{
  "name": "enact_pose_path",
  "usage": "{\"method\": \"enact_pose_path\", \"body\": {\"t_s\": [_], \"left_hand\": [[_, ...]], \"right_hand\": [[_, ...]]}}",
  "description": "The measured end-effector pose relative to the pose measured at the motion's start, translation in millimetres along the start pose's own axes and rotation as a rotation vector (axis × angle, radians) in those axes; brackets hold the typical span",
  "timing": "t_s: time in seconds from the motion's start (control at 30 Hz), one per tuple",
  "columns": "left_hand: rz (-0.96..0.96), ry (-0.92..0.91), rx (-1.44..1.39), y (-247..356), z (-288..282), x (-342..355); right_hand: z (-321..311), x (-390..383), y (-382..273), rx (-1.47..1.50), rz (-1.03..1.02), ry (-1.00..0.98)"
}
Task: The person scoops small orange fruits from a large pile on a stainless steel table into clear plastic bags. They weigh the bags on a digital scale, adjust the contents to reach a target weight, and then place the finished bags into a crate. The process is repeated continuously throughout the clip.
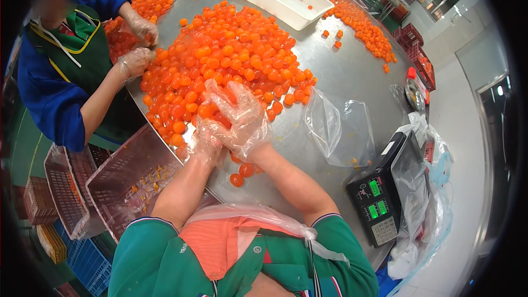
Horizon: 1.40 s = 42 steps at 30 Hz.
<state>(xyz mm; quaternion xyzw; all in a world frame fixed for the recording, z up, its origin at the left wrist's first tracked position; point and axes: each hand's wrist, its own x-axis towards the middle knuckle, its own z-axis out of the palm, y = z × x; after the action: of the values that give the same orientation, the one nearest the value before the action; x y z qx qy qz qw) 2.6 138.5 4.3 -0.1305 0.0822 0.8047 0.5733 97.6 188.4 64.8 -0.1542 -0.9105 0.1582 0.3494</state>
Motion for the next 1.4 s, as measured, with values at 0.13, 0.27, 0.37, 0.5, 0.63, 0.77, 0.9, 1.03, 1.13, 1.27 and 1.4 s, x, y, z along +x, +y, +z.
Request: {"method": "enact_pose_path", "body": {"t_s": [0.13, 0.27, 0.37, 0.5, 0.63, 0.77, 0.9, 1.03, 1.13, 1.27, 1.4], "left_hand": [[-0.004, -0.04, 0.02, 0.4, 6.3, -1.9], [-0.019, -0.057, 0.033, -1.8, 7.9, -5.2], [-0.029, -0.056, 0.041, -1.0, 7.2, -5.8], [-0.044, -0.017, 0.029, -0.1, 11.7, -9.5], [-0.078, -0.007, 0.027, -4.2, 12.6, -20.0], [-0.154, -0.006, 0.03, -13.7, 21.1, -31.1], [-0.233, -0.012, 0.037, -30.6, 37.3, -38.2], [-0.277, -0.029, 0.084, -49.9, 55.6, -39.6], [-0.147, -0.137, 0.468, -64.9, 73.2, -51.5], [-0.426, -0.092, 0.141, -73.1, 75.1, -48.9], [-0.57, -0.212, 0.045, -83.3, 43.7, -34.1]], "right_hand": [[-10.4, 1.5, 9.6, 0.064, -0.028, 0.082], [-35.5, -0.5, 53.6, 0.12, 0.094, 0.309], [-74.9, -17.7, 83.6, -0.163, 0.254, 0.341], [-121.1, -51.5, 131.6, -0.786, 0.324, 0.147], [-126.8, -87.0, 167.3, -0.735, 0.665, -0.091], [-136.1, -113.8, 179.8, -0.369, 0.709, 0.0], [-144.1, -104.0, 138.5, -0.273, 0.71, -0.019], [-162.2, -88.5, 93.6, 0.021, 0.925, -0.09], [-151.5, -95.1, 90.6, 0.181, 0.708, 0.06], [-111.4, -110.9, 92.8, 0.172, 0.688, -0.024], [-90.5, -118.9, 102.2, 0.462, 1.003, -0.016]]}}
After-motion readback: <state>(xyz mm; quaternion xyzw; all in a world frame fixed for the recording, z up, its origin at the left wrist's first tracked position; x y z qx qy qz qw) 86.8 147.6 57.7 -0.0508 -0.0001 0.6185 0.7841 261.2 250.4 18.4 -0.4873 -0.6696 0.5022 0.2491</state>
